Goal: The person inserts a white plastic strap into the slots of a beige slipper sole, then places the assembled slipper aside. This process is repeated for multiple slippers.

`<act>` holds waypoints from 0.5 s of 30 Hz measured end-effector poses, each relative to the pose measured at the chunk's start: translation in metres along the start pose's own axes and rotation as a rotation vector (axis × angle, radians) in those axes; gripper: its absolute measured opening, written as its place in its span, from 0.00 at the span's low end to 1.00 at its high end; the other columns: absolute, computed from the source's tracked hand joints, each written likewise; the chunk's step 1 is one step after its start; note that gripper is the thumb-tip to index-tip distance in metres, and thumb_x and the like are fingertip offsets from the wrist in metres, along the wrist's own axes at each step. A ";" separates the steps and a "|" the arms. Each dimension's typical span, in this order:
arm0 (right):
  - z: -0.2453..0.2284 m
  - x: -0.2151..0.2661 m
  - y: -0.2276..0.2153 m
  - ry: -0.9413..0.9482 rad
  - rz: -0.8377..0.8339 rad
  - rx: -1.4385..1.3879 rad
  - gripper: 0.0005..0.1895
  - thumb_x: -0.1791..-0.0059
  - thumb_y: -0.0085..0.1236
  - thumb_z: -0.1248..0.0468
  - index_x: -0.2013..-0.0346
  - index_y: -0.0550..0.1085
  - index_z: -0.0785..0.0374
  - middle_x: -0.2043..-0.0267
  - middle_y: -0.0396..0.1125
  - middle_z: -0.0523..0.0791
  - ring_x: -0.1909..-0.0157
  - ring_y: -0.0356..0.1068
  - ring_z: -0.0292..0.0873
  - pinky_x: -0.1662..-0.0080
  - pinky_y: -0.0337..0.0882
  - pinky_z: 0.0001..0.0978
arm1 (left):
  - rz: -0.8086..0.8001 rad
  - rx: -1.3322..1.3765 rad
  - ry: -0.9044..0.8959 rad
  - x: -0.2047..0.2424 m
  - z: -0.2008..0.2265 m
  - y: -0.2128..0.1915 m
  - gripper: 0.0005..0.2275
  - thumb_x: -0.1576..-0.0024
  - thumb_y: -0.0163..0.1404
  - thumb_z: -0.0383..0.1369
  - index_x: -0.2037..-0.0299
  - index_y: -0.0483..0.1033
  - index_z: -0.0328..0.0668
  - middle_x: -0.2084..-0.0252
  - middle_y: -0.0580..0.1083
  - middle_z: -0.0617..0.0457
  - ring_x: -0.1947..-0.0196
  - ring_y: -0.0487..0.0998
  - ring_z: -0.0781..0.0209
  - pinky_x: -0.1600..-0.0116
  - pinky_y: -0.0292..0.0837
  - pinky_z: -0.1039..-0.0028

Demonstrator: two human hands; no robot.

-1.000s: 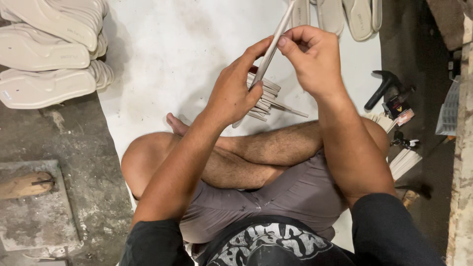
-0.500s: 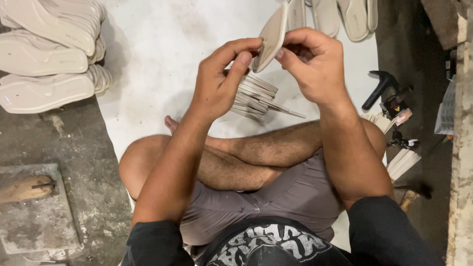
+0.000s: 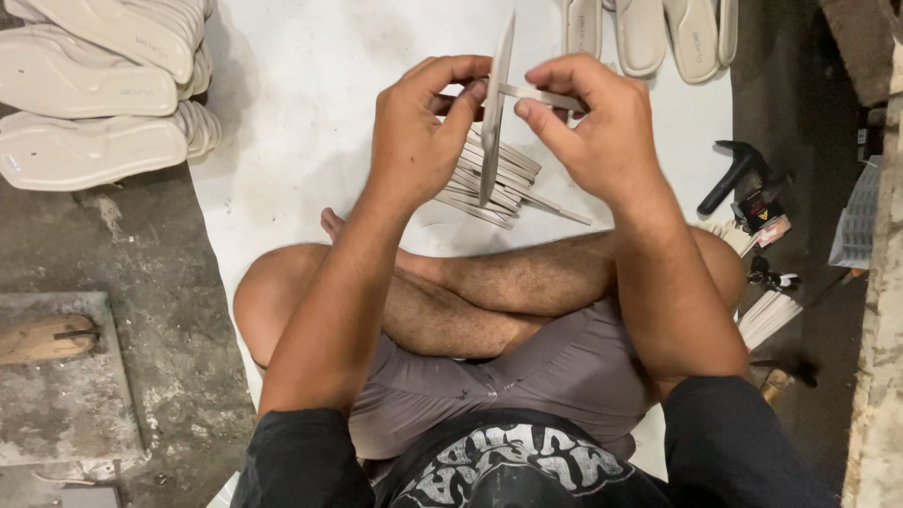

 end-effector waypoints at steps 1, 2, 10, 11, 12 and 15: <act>0.004 -0.001 0.000 0.072 -0.011 0.026 0.10 0.44 0.66 0.69 0.51 0.75 0.71 0.56 0.74 0.50 0.54 0.77 0.40 0.53 0.78 0.28 | 0.008 0.031 -0.043 0.000 -0.003 -0.001 0.09 0.36 0.51 0.25 0.49 0.80 0.39 0.52 0.80 0.51 0.55 0.86 0.63 0.52 0.86 0.75; 0.008 -0.001 0.001 0.142 -0.021 0.054 0.09 0.44 0.66 0.68 0.53 0.78 0.70 0.57 0.75 0.49 0.57 0.77 0.40 0.56 0.78 0.27 | 0.007 0.016 -0.057 -0.001 -0.004 0.000 0.09 0.37 0.50 0.25 0.49 0.80 0.39 0.52 0.80 0.50 0.56 0.86 0.62 0.53 0.85 0.75; 0.007 0.001 0.006 0.112 0.049 0.076 0.06 0.47 0.66 0.69 0.59 0.78 0.69 0.61 0.76 0.47 0.62 0.76 0.37 0.61 0.76 0.25 | -0.008 -0.076 -0.011 0.002 -0.006 0.010 0.09 0.37 0.49 0.24 0.50 0.80 0.37 0.54 0.77 0.49 0.57 0.84 0.61 0.51 0.85 0.73; 0.005 0.000 0.007 0.100 0.054 0.095 0.06 0.48 0.66 0.69 0.59 0.78 0.69 0.61 0.76 0.47 0.63 0.76 0.37 0.61 0.76 0.25 | -0.007 -0.070 -0.009 0.002 -0.007 0.011 0.09 0.37 0.49 0.24 0.50 0.80 0.37 0.54 0.77 0.49 0.57 0.84 0.61 0.51 0.86 0.74; 0.005 0.000 0.007 0.107 0.055 0.101 0.05 0.48 0.66 0.69 0.59 0.79 0.69 0.61 0.76 0.46 0.63 0.76 0.37 0.61 0.76 0.25 | -0.007 -0.063 -0.008 0.003 -0.009 0.012 0.09 0.37 0.49 0.24 0.50 0.80 0.37 0.54 0.76 0.50 0.58 0.84 0.61 0.52 0.86 0.74; 0.003 0.000 0.008 0.133 0.059 0.142 0.06 0.49 0.66 0.69 0.59 0.79 0.68 0.61 0.76 0.46 0.65 0.76 0.36 0.63 0.75 0.26 | 0.004 -0.074 0.000 0.004 -0.012 0.015 0.09 0.37 0.48 0.23 0.50 0.80 0.37 0.54 0.76 0.49 0.58 0.83 0.61 0.54 0.86 0.74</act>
Point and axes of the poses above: each hand's wrist, its own x-axis away from the middle knuckle, its own y-axis out of the palm, z = x × y, the point moved 5 cm from there along -x, towards the middle knuckle
